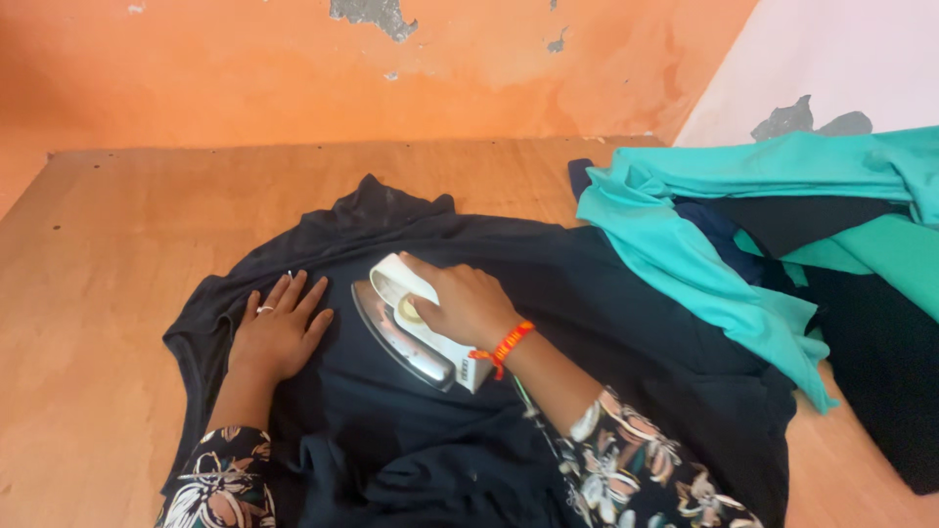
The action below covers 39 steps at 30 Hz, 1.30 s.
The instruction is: The person irons a black t-shirt laid out on a wooden table using a white electric iron. They repeatedly smooth the fabric with the iron while holding the shirt in place with the other hand. Other folded clothes are visible nearby.
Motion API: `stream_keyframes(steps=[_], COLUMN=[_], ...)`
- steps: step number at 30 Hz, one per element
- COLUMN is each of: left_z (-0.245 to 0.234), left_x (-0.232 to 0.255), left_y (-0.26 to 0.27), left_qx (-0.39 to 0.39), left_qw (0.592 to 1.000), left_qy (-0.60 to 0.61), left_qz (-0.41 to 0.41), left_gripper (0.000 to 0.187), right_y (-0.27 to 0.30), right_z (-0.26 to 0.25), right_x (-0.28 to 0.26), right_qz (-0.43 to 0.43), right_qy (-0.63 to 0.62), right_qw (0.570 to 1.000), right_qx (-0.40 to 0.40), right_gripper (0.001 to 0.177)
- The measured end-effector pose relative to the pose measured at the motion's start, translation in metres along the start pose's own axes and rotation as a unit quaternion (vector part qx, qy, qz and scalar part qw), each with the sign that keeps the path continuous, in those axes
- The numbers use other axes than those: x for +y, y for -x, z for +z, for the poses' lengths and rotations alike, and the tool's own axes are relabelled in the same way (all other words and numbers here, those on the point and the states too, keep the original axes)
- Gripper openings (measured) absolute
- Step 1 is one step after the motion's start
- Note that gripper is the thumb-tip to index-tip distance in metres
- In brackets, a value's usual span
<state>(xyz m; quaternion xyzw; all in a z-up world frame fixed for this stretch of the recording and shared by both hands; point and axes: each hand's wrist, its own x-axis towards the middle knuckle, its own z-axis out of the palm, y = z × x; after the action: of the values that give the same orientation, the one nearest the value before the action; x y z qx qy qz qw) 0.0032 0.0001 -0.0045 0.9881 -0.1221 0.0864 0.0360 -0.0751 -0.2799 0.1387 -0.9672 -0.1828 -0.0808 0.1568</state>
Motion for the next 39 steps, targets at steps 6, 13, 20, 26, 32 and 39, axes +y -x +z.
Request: stream_keyframes(steps=[6,13,20,26,32,39], left_z=[-0.002,0.001,0.004,0.002,-0.001,0.002], left_x=[0.002,0.001,0.000,0.001,0.004,0.001], left_y=[0.000,0.000,0.000,0.002,0.001,0.000], left_qx=[-0.005,-0.005,0.009,0.012,0.003,0.009], left_qw=[1.000,1.000,1.000,1.000,1.000,1.000], left_qy=[0.001,0.012,0.017,0.020,0.016,0.021], left_qz=[-0.006,-0.006,-0.001,-0.003,-0.005,-0.003], left_gripper=[0.063,0.064,0.064,0.063,0.063,0.062], right_y=[-0.023,-0.020,-0.020,-0.018,-0.023,-0.025], right_z=[0.007,0.010,0.011,0.009,0.014,0.013], right_x=[-0.005,-0.002,-0.004,-0.007,-0.008,-0.004], right_qz=[0.029,0.037,0.034,0.052,0.049,-0.002], right_qy=[-0.015,-0.033,-0.025,-0.026,-0.012,-0.044], right_qw=[0.999,0.999,0.999,0.998,0.999,0.998], right_qx=[0.001,0.011,0.028,0.010,0.020,0.037], right_gripper=[0.067,0.067,0.065,0.066,0.065,0.064])
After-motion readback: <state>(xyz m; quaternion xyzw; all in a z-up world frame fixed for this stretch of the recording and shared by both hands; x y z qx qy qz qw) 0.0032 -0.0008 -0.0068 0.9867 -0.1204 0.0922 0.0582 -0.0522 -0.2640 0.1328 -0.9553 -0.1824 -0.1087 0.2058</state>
